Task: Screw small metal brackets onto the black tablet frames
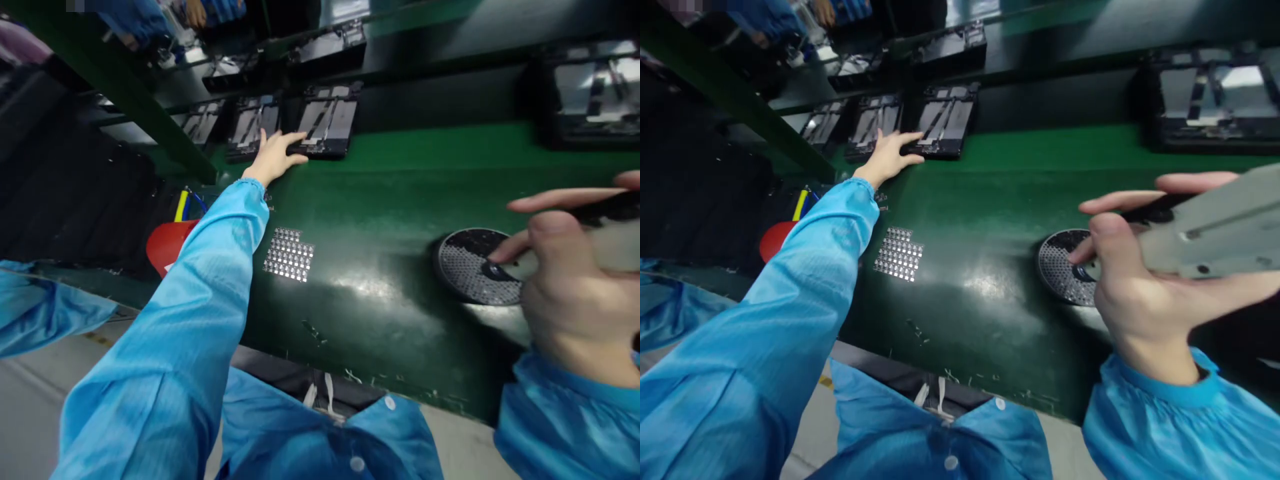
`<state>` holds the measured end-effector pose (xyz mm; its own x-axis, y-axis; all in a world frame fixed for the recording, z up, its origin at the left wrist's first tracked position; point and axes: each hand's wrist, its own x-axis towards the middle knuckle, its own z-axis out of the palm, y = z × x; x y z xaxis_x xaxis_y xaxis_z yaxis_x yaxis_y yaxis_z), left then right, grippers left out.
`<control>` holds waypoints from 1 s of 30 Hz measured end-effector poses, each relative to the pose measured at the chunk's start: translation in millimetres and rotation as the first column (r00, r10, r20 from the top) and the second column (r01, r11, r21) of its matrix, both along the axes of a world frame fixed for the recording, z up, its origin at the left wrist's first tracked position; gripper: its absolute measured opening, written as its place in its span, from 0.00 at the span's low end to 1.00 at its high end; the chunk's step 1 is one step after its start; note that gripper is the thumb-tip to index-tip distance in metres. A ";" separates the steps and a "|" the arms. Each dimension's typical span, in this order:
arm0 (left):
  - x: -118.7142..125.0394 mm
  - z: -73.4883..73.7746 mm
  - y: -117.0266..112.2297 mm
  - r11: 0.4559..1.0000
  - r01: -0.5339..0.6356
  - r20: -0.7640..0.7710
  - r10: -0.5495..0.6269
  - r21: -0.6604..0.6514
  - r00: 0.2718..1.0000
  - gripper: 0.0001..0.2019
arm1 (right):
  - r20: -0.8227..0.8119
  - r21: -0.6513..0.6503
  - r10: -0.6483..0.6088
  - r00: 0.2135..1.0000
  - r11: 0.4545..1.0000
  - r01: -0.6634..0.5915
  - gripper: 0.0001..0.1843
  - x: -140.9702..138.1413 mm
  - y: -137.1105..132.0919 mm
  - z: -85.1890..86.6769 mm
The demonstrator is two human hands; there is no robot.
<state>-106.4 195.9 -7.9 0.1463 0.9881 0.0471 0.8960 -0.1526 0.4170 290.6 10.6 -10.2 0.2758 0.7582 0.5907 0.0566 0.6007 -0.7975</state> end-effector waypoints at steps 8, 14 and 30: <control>65.6 28.1 -54.7 0.992 -0.030 0.091 0.019 0.122 0.996 0.26 | -0.034 0.091 -0.018 0.999 0.996 0.021 0.28 -1.9 16.5 -0.8; 71.7 50.9 -200.0 0.999 0.039 0.237 -0.038 -0.001 0.971 0.24 | 0.000 0.115 -0.035 0.999 0.993 0.035 0.28 -4.4 12.5 -0.5; 118.0 4.5 -327.6 0.979 -0.067 0.086 0.085 -0.192 0.993 0.58 | 0.087 0.034 -0.008 0.996 0.999 0.005 0.26 -3.0 9.4 -6.2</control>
<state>11.6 -131.7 -3.4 0.0738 0.9886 -0.1313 0.8579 0.0042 0.5138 287.6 20.0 -16.4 0.2271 0.7357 0.6381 0.1288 0.6268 -0.7685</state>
